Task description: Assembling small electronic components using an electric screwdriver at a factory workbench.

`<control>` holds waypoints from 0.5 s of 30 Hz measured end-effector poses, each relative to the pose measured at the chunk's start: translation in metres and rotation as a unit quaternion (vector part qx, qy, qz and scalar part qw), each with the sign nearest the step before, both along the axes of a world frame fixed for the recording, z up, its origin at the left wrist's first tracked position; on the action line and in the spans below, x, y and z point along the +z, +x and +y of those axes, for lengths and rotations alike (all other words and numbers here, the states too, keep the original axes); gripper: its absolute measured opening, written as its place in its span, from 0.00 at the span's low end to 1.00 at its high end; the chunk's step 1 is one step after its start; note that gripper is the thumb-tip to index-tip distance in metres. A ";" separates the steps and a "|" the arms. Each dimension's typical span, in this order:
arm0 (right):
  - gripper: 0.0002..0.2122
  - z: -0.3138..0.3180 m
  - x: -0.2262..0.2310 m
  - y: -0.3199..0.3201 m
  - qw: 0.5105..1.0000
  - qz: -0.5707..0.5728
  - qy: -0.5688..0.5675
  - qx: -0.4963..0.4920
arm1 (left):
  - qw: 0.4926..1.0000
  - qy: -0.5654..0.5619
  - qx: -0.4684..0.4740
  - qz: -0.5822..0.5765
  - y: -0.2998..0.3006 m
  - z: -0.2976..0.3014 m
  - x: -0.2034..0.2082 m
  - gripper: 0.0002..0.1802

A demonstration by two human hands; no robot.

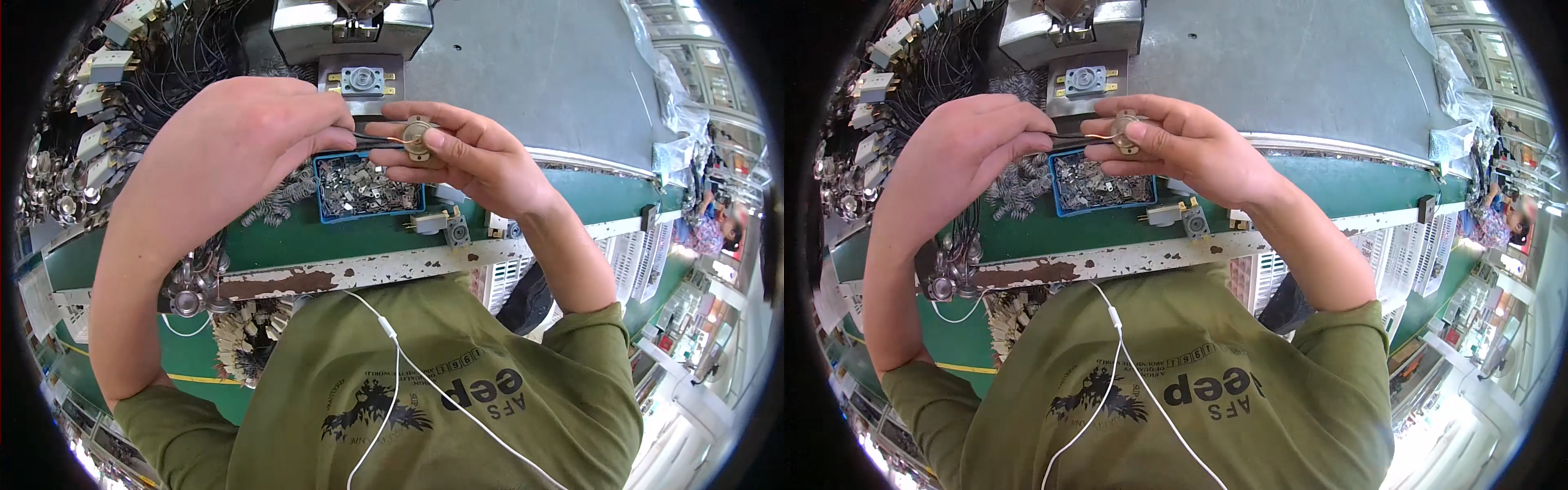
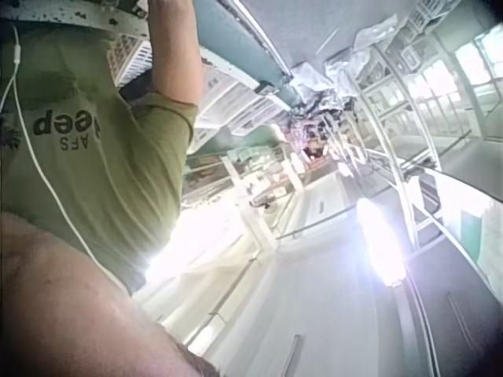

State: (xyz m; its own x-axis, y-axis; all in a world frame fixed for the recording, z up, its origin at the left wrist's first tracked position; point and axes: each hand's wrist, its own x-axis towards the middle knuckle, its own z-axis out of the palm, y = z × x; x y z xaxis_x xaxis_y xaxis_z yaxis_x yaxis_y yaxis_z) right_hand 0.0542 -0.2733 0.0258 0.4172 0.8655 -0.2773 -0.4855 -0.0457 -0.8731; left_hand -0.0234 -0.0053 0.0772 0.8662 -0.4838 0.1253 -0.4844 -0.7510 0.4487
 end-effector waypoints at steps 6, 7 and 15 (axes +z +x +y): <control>0.22 0.002 -0.003 0.002 0.998 -0.059 -0.019 -0.032 | 1.000 0.017 0.022 -0.004 -0.001 -0.004 -0.003 0.08; 0.21 -0.001 -0.002 0.001 0.987 -0.138 -0.071 -0.050 | 0.999 0.022 0.032 -0.009 -0.001 -0.006 -0.005 0.08; 0.15 0.039 0.005 -0.051 0.928 -0.084 0.154 -0.328 | 0.938 -0.252 0.097 0.215 -0.001 -0.019 -0.038 0.07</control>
